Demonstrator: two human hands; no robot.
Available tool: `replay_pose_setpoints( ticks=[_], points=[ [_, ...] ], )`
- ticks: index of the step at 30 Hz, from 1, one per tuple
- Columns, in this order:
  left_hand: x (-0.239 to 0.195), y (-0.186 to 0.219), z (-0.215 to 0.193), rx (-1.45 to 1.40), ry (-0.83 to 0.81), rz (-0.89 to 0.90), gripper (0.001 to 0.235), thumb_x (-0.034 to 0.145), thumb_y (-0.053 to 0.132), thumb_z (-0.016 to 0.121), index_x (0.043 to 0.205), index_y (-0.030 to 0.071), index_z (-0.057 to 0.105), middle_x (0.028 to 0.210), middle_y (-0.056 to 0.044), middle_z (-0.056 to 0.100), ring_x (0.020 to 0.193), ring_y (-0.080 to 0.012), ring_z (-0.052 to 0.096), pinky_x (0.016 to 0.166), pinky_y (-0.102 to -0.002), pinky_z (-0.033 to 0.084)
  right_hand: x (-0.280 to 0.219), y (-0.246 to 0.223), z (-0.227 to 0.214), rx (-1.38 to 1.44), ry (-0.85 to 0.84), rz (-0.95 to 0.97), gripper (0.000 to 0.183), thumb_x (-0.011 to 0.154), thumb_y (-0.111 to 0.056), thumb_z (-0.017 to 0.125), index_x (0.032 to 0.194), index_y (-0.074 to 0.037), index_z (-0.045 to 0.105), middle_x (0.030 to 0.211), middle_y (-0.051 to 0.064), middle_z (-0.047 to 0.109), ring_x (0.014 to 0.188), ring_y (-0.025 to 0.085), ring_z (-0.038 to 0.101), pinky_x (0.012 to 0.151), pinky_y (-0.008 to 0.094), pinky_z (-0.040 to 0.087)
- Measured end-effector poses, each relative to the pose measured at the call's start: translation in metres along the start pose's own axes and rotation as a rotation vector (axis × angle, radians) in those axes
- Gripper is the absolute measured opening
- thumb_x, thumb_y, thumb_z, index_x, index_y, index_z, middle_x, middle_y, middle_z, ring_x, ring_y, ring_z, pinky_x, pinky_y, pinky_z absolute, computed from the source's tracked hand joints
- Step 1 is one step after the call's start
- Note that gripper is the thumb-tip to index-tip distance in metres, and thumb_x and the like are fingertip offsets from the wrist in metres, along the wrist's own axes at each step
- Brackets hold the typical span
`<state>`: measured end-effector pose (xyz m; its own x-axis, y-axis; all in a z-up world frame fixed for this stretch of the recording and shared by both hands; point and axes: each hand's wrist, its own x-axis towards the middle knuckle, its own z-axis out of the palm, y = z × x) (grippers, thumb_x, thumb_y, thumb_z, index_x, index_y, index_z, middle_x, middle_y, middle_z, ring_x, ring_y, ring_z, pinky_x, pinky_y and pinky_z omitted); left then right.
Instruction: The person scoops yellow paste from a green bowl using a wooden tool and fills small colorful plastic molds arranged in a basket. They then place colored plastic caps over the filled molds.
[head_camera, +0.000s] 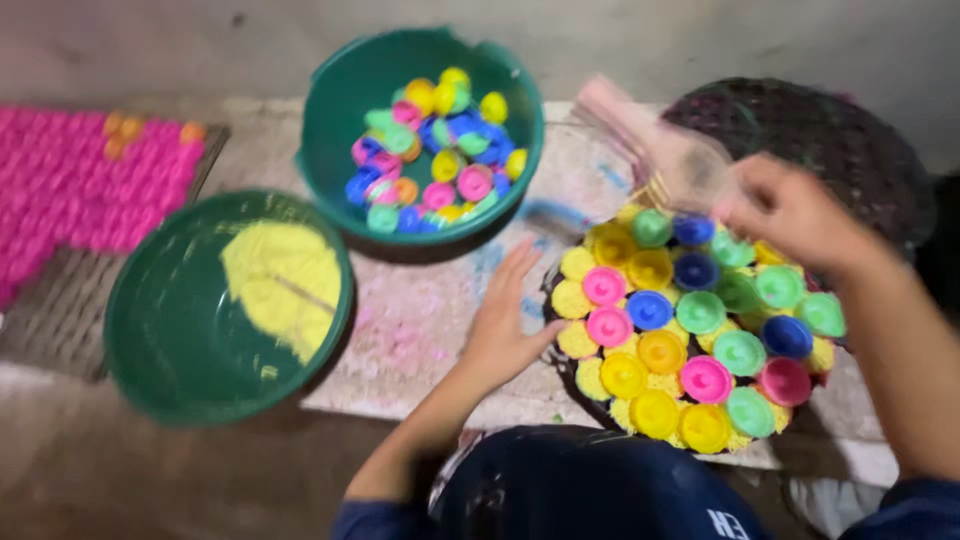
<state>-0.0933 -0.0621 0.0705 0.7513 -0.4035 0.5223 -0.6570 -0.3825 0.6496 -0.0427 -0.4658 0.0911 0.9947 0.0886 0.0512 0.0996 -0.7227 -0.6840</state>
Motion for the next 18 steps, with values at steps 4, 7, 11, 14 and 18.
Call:
replay_pose_setpoints(
  ticks=[4, 7, 11, 14, 18],
  points=[
    [-0.016, 0.004, 0.017, 0.091, 0.040, -0.105, 0.080, 0.077, 0.030, 0.083, 0.141, -0.004, 0.050, 0.144, -0.026, 0.051, 0.133, -0.0408, 0.047, 0.106, -0.050, 0.044, -0.043, -0.095, 0.095, 0.222, -0.392, -0.584, 0.032, 0.083, -0.026, 0.083, 0.103, -0.007, 0.066, 0.124, 0.010, 0.063, 0.119, 0.025, 0.061, 0.100, 0.036, 0.048],
    [-0.051, 0.000, -0.001, -0.163, -0.034, -0.290, 0.076, 0.078, 0.029, 0.082, 0.139, -0.003, 0.051, 0.141, -0.025, 0.053, 0.130, -0.0389, 0.049, 0.105, -0.049, 0.045, -0.026, -0.113, 0.165, 0.768, -0.550, -0.097, 0.054, 0.093, -0.032, 0.066, 0.140, -0.006, 0.056, 0.121, 0.020, 0.061, 0.104, 0.030, 0.059, 0.089, 0.041, 0.051],
    [-0.109, -0.004, -0.043, -0.507, -0.048, -0.529, 0.071, 0.079, 0.027, 0.082, 0.137, -0.001, 0.053, 0.137, -0.023, 0.055, 0.127, -0.0364, 0.052, 0.102, -0.047, 0.047, 0.058, -0.087, 0.244, 1.325, -0.304, 0.504, 0.056, 0.097, -0.043, 0.040, 0.147, -0.021, 0.032, 0.145, 0.019, 0.055, 0.111, 0.037, 0.067, 0.093, 0.048, 0.054],
    [-0.144, -0.021, -0.084, -0.719, -0.032, -0.636, 0.067, 0.081, 0.026, 0.081, 0.136, 0.000, 0.055, 0.134, -0.021, 0.057, 0.124, -0.0345, 0.054, 0.101, -0.045, 0.048, 0.105, -0.057, 0.307, 1.493, -0.114, 0.600, 0.042, 0.094, -0.036, 0.039, 0.133, -0.023, 0.032, 0.151, 0.026, 0.052, 0.122, 0.042, 0.061, 0.103, 0.053, 0.048],
    [-0.177, -0.058, -0.148, -0.907, -0.015, -0.703, 0.061, 0.082, 0.025, 0.081, 0.134, 0.001, 0.057, 0.130, -0.019, 0.060, 0.120, -0.0320, 0.057, 0.098, -0.043, 0.049, 0.116, -0.033, 0.340, 1.713, 0.078, 0.440, 0.026, 0.092, -0.033, 0.049, 0.107, -0.015, 0.039, 0.151, 0.029, 0.056, 0.138, 0.041, 0.049, 0.115, 0.055, 0.035]
  ],
)
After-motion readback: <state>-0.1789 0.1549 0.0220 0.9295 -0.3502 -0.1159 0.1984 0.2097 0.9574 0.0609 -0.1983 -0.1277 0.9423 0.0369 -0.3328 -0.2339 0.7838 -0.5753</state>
